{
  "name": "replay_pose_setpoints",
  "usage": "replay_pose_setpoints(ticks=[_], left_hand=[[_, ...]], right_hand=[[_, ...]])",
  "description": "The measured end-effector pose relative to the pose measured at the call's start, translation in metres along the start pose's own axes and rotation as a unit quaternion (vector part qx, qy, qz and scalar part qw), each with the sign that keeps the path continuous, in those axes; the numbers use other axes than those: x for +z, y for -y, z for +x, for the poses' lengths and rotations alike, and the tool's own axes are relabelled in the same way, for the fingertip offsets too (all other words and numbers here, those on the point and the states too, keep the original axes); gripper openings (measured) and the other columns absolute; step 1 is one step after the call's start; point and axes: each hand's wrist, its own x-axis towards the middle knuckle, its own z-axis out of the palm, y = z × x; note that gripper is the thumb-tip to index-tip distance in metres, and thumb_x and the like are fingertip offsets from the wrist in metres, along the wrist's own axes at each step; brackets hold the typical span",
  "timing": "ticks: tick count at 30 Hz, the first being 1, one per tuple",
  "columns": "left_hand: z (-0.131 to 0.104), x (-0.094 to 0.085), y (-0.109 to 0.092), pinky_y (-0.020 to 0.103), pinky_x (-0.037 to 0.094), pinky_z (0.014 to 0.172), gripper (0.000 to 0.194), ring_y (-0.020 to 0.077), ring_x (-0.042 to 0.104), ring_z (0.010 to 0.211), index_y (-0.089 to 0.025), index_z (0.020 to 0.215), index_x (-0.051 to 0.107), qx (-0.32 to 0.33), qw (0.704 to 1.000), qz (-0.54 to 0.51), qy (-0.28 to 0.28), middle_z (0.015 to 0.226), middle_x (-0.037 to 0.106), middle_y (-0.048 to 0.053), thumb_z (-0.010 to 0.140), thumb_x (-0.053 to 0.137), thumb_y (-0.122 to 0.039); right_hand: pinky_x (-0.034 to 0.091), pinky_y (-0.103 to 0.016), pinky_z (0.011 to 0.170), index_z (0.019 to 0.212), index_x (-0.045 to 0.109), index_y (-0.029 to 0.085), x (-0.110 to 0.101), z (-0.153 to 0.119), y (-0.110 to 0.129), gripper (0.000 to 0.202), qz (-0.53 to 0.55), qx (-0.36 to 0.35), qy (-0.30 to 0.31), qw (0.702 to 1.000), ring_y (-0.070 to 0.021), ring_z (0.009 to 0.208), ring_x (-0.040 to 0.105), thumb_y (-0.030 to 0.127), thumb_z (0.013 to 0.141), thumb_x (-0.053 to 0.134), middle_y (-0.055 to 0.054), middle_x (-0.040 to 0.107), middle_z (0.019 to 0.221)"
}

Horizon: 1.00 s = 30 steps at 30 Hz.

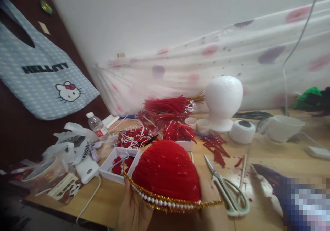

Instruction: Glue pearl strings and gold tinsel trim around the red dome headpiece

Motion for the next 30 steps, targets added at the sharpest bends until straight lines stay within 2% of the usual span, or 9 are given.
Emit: replay_pose_setpoints(ticks=[5, 9, 13, 16, 19, 21, 24, 28, 30], left_hand=[[-0.006, 0.009, -0.005, 0.053, 0.042, 0.115, 0.039, 0.0302, 0.053, 0.139, -0.04, 0.134, 0.065, -0.045, 0.995, -0.003, -0.09, 0.145, 0.063, 0.001, 0.098, 0.052, -0.043], [-0.007, 0.024, -0.007, 0.043, 0.038, 0.119, 0.041, 0.0263, 0.05, 0.141, -0.039, 0.129, 0.069, -0.077, 0.993, 0.04, -0.082, 0.139, 0.068, 0.0, 0.088, 0.068, -0.033], [-0.002, 0.044, 0.0, 0.045, 0.043, 0.116, 0.045, 0.0278, 0.058, 0.134, -0.036, 0.13, 0.068, -0.078, 0.987, 0.099, -0.105, 0.137, 0.069, 0.003, 0.086, 0.075, -0.035], [0.002, 0.053, 0.005, 0.038, 0.053, 0.106, 0.029, 0.0239, 0.067, 0.122, -0.039, 0.117, 0.076, -0.072, 0.983, 0.098, -0.138, 0.13, 0.074, 0.0, 0.088, 0.075, -0.033], [0.005, 0.056, 0.005, 0.035, 0.057, 0.099, 0.021, 0.0212, 0.073, 0.111, -0.04, 0.104, 0.08, -0.049, 0.98, 0.091, -0.172, 0.117, 0.079, -0.002, 0.086, 0.077, -0.03], [0.006, 0.057, 0.004, 0.036, 0.06, 0.095, 0.018, 0.0214, 0.076, 0.104, -0.04, 0.098, 0.081, -0.026, 0.977, 0.096, -0.19, 0.111, 0.081, -0.002, 0.083, 0.08, -0.031], [0.008, 0.056, 0.002, 0.035, 0.062, 0.092, 0.017, 0.0207, 0.077, 0.098, -0.04, 0.096, 0.082, -0.008, 0.974, 0.101, -0.2, 0.109, 0.081, -0.002, 0.081, 0.082, -0.031], [0.008, 0.052, 0.001, 0.032, 0.061, 0.094, 0.024, 0.0209, 0.075, 0.108, -0.044, 0.102, 0.079, -0.013, 0.979, 0.1, -0.177, 0.121, 0.077, -0.003, 0.082, 0.08, -0.03], [0.007, 0.049, 0.0, 0.031, 0.062, 0.093, 0.027, 0.0219, 0.072, 0.114, -0.046, 0.106, 0.078, -0.016, 0.981, 0.103, -0.166, 0.128, 0.074, -0.004, 0.083, 0.079, -0.03]], right_hand=[[0.056, -0.049, 0.097, 0.136, 0.061, 0.025, -0.009, 0.009, 0.022, 0.059, 0.032, 0.047, 0.075, 0.996, -0.0313, 0.113, 0.069, 0.013, 0.08, 0.049, -0.011, 0.074, 0.117], [0.058, -0.047, 0.095, 0.135, 0.063, 0.024, -0.012, 0.014, 0.034, 0.059, 0.057, 0.061, 0.094, 0.992, -0.0304, 0.114, 0.069, 0.009, 0.08, 0.048, -0.011, 0.076, 0.115], [0.058, -0.045, 0.096, 0.135, 0.063, 0.024, -0.011, 0.021, 0.048, 0.058, 0.097, 0.06, 0.091, 0.989, -0.0304, 0.117, 0.068, 0.009, 0.082, 0.049, -0.011, 0.076, 0.119], [0.056, -0.046, 0.099, 0.136, 0.062, 0.024, -0.011, 0.025, 0.052, 0.057, 0.082, 0.052, 0.088, 0.991, -0.032, 0.122, 0.066, 0.013, 0.082, 0.052, -0.012, 0.072, 0.128], [0.057, -0.047, 0.097, 0.142, 0.056, 0.024, -0.014, 0.023, 0.039, 0.06, 0.034, 0.042, 0.113, 0.992, -0.0318, 0.12, 0.067, 0.013, 0.084, 0.05, -0.014, 0.071, 0.13], [0.058, -0.05, 0.096, 0.145, 0.053, 0.021, -0.022, 0.014, 0.024, 0.059, -0.021, 0.019, 0.14, 0.99, -0.0336, 0.119, 0.068, 0.018, 0.086, 0.053, -0.017, 0.07, 0.131], [0.06, -0.052, 0.091, 0.132, 0.063, 0.017, -0.046, -0.004, 0.006, 0.044, -0.107, -0.022, 0.118, 0.987, -0.0372, 0.114, 0.07, 0.032, 0.09, 0.06, -0.02, 0.073, 0.123], [0.062, -0.04, 0.081, 0.11, 0.07, 0.022, -0.083, -0.022, 0.009, 0.024, -0.155, 0.01, 0.062, 0.986, -0.0278, 0.096, 0.075, 0.035, 0.098, 0.054, -0.011, 0.078, 0.108], [0.06, -0.034, 0.073, 0.101, 0.07, 0.023, -0.089, -0.02, 0.017, 0.022, -0.175, 0.038, 0.047, 0.983, -0.0238, 0.085, 0.075, 0.035, 0.1, 0.052, -0.007, 0.078, 0.096]])
